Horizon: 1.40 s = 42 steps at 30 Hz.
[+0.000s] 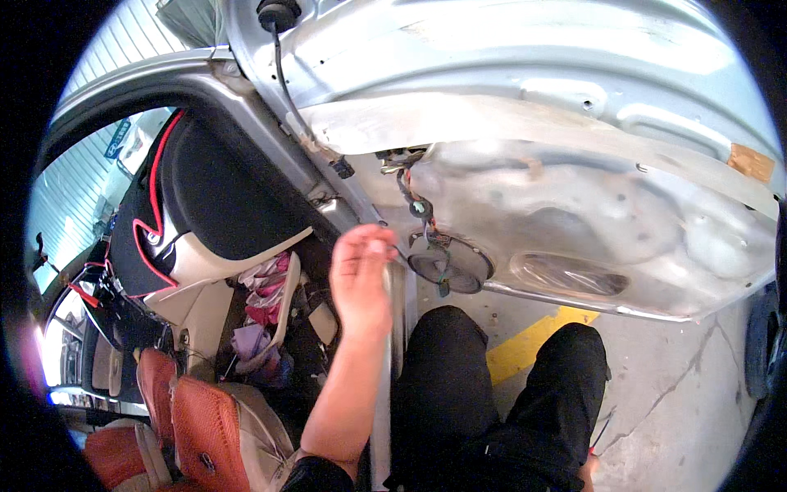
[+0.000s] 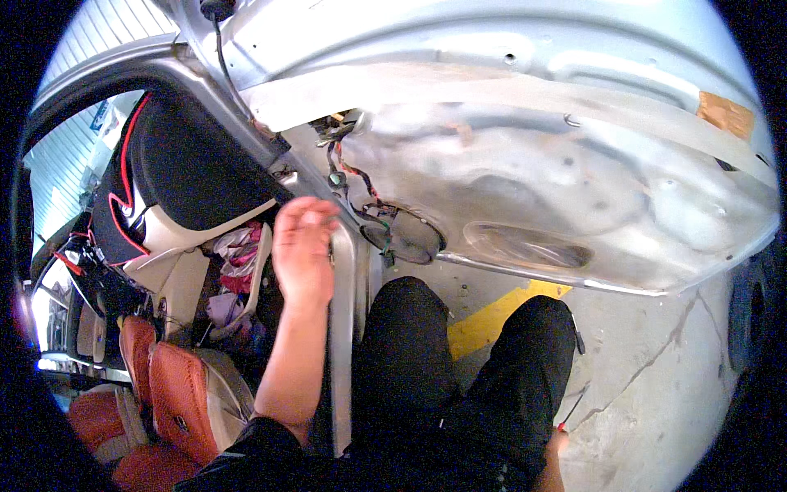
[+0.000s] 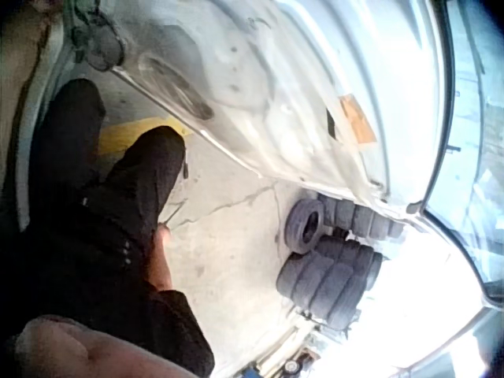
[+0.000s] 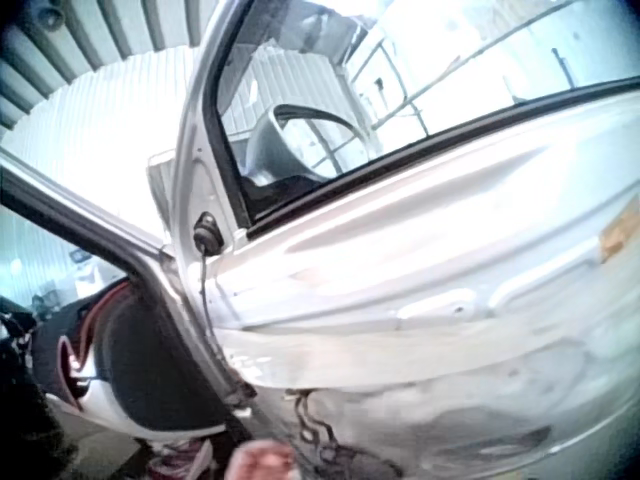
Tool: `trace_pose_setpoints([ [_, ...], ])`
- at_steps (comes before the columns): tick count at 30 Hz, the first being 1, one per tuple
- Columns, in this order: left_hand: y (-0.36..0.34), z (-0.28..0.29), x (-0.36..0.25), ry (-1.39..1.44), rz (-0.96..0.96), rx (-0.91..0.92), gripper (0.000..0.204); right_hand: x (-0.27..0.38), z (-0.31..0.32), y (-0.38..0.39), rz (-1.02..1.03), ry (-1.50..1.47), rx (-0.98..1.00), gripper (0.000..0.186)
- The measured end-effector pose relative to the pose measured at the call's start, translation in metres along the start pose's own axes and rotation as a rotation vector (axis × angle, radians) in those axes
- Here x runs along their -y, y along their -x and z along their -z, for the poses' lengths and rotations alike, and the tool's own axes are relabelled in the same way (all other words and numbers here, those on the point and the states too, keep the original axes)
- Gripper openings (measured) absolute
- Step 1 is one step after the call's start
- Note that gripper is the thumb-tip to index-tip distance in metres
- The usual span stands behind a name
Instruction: The person removes the interior door panel of a car by prying it off with a red screwdriver, detaching electrical connectors, and peeling back a plastic moisture barrier. The door panel and barrier are set aside, exposing the internal door structure.
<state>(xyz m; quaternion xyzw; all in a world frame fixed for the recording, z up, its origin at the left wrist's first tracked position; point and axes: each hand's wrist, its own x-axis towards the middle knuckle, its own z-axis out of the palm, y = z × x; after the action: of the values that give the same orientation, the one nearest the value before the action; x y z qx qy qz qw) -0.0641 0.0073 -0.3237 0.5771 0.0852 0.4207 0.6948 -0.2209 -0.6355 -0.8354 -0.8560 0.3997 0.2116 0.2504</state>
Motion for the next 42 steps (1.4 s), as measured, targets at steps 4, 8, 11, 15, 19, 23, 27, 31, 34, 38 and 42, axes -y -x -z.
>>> trace_pose_setpoints([
  [4, 0.008, 0.011, 0.063, -0.674, -0.187, 0.112, 0.02, 0.015, 0.001, -0.001, 0.058, 0.061, 0.054, 0.04],
  [8, 0.015, -0.02, 0.073, -0.869, -0.465, -0.038, 0.038, 0.045, 0.026, 0.008, 0.126, 0.101, 0.031, 0.04],
  [11, 0.022, -0.046, 0.073, -0.852, -0.336, -0.18, 0.039, 0.065, 0.039, 0.016, 0.159, 0.12, 0.033, 0.04],
  [15, 0.019, -0.049, 0.082, -0.78, -0.298, -0.334, 0.036, 0.079, 0.047, 0.02, 0.188, 0.137, 0.038, 0.041],
  [19, 0.017, -0.047, 0.086, -0.789, -0.346, -0.36, 0.034, 0.088, 0.058, 0.02, 0.207, 0.147, 0.037, 0.041],
  [23, 0.015, -0.044, 0.084, -0.786, -0.341, -0.364, 0.029, 0.09, 0.056, 0.028, 0.199, 0.156, 0.047, 0.041],
  [27, 0.014, -0.041, 0.076, -0.847, -0.318, -0.355, 0.023, 0.093, 0.056, 0.033, 0.19, 0.16, 0.057, 0.042],
  [31, 0.016, -0.042, 0.071, -0.957, -0.396, -0.335, 0.021, 0.094, 0.056, 0.035, 0.184, 0.158, 0.064, 0.042],
  [34, 0.015, -0.043, 0.071, -0.942, -0.384, -0.33, 0.018, 0.094, 0.057, 0.034, 0.185, 0.16, 0.068, 0.042],
  [38, 0.014, -0.048, 0.061, -1.012, -0.312, -0.29, 0.017, 0.097, 0.054, 0.029, 0.193, 0.156, 0.08, 0.042],
  [42, 0.014, -0.047, 0.058, -1.098, -0.297, -0.295, 0.019, 0.099, 0.052, 0.023, 0.207, 0.152, 0.093, 0.043],
])
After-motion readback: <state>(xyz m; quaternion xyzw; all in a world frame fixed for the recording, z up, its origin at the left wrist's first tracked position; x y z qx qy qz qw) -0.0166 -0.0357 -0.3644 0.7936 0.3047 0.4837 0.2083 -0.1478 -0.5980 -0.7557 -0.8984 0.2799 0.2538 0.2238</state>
